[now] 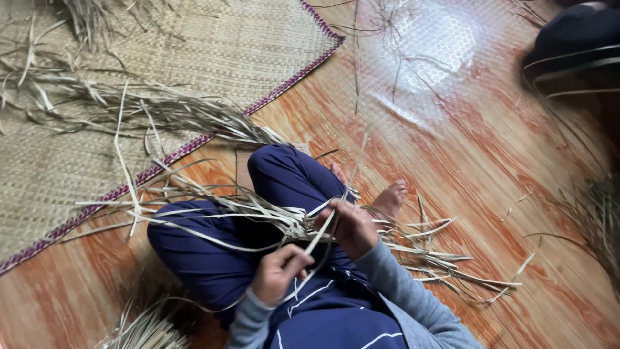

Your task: Weaving long strands of dried straw into a braid while sitting on the floor

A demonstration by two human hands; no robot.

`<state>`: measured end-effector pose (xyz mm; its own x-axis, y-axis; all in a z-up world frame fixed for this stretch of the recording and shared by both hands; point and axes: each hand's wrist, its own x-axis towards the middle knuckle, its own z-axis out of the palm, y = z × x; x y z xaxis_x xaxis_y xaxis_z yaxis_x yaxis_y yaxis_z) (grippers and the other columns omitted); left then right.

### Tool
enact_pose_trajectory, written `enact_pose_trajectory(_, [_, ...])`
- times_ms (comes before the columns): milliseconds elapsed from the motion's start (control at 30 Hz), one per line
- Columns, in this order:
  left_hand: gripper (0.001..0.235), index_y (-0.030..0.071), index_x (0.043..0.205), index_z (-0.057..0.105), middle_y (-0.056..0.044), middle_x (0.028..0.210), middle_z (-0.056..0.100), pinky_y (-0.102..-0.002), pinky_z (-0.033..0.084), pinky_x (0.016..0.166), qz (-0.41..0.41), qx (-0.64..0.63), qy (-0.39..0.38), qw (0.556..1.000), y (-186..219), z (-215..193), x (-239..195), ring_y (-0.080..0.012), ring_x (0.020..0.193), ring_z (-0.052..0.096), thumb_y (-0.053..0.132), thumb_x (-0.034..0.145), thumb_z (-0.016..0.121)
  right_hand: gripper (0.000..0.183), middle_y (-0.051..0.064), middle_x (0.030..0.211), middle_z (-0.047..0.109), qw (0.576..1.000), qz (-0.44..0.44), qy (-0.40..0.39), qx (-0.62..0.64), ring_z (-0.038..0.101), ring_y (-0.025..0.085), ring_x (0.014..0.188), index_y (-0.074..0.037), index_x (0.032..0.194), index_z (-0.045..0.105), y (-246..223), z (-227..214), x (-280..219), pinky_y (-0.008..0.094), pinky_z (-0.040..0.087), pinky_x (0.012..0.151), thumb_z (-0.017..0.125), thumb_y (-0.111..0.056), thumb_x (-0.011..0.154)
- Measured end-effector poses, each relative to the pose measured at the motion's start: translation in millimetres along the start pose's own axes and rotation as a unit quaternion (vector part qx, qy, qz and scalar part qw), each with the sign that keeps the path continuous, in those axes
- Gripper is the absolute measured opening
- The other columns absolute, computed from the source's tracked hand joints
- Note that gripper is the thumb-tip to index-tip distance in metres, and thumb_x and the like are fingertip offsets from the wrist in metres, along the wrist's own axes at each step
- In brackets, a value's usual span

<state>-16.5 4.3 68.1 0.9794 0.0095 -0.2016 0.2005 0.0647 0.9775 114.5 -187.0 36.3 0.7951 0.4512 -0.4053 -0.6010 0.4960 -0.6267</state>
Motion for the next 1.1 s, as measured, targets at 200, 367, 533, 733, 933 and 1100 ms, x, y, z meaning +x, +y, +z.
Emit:
enact_pose_trajectory(200, [0.007,0.011,0.081,0.072,-0.017,0.105,0.062,-0.047,0.046,0.098,0.232,-0.223,0.115,0.940,4,-78,-31,-0.0327,0.104,0.059,0.015,0.086,0.069,0.020,0.020,0.110,0.075,0.973,-0.045,0.068,0.214,0.071,0.037,0.107,-0.009,0.111,0.074,-17,-62,41,0.046,0.055,0.104,0.063,-0.021,0.100])
enact_pose_trajectory(367, [0.008,0.016,0.103,0.072,-0.007,0.111,0.061,-0.044,0.040,0.094,0.206,-0.460,0.144,0.852,-17,-101,-37,-0.0296,0.110,0.058,0.016,0.095,0.073,0.020,0.021,0.113,0.075,0.974,-0.072,0.041,0.209,0.071,0.037,0.108,-0.007,0.112,0.071,-15,-61,48,0.051,0.054,0.104,0.059,-0.020,0.102])
enact_pose_trajectory(533, [0.007,0.019,0.103,0.075,0.004,0.092,0.056,-0.031,0.036,0.077,0.206,-0.423,0.148,0.870,7,-94,-26,-0.0157,0.083,0.043,0.022,0.100,0.070,0.020,0.020,0.110,0.075,0.972,-0.066,0.063,0.216,0.069,0.039,0.113,-0.008,0.111,0.071,-17,-70,52,0.050,0.052,0.107,0.061,-0.022,0.101])
enact_pose_trajectory(733, [0.010,0.018,0.109,0.069,-0.003,0.082,0.060,-0.041,0.049,0.087,0.221,-0.360,0.203,0.883,-20,-96,-20,-0.0239,0.087,0.059,0.027,0.105,0.067,0.021,0.020,0.109,0.076,0.973,-0.064,0.069,0.209,0.068,0.040,0.115,-0.007,0.110,0.072,-18,-72,52,0.051,0.052,0.108,0.060,-0.023,0.102])
enact_pose_trajectory(933, [0.012,0.015,0.105,0.066,0.001,0.070,0.046,-0.024,0.033,0.054,0.224,-0.197,0.240,0.924,-16,-102,-20,-0.0083,0.052,0.041,0.026,0.100,0.067,0.022,0.019,0.112,0.075,0.976,-0.083,0.065,0.191,0.069,0.040,0.115,-0.006,0.114,0.070,-21,-84,54,0.053,0.053,0.107,0.061,-0.022,0.102])
enact_pose_trajectory(1100, [0.015,0.006,0.110,0.068,-0.011,0.101,0.073,-0.024,0.046,0.059,0.164,0.000,0.271,0.948,-39,-123,-35,-0.0104,0.052,0.046,0.018,0.103,0.063,0.023,0.019,0.115,0.075,0.978,-0.089,0.059,0.181,0.068,0.042,0.115,-0.009,0.116,0.071,-26,-99,59,0.054,0.052,0.107,0.061,-0.024,0.101])
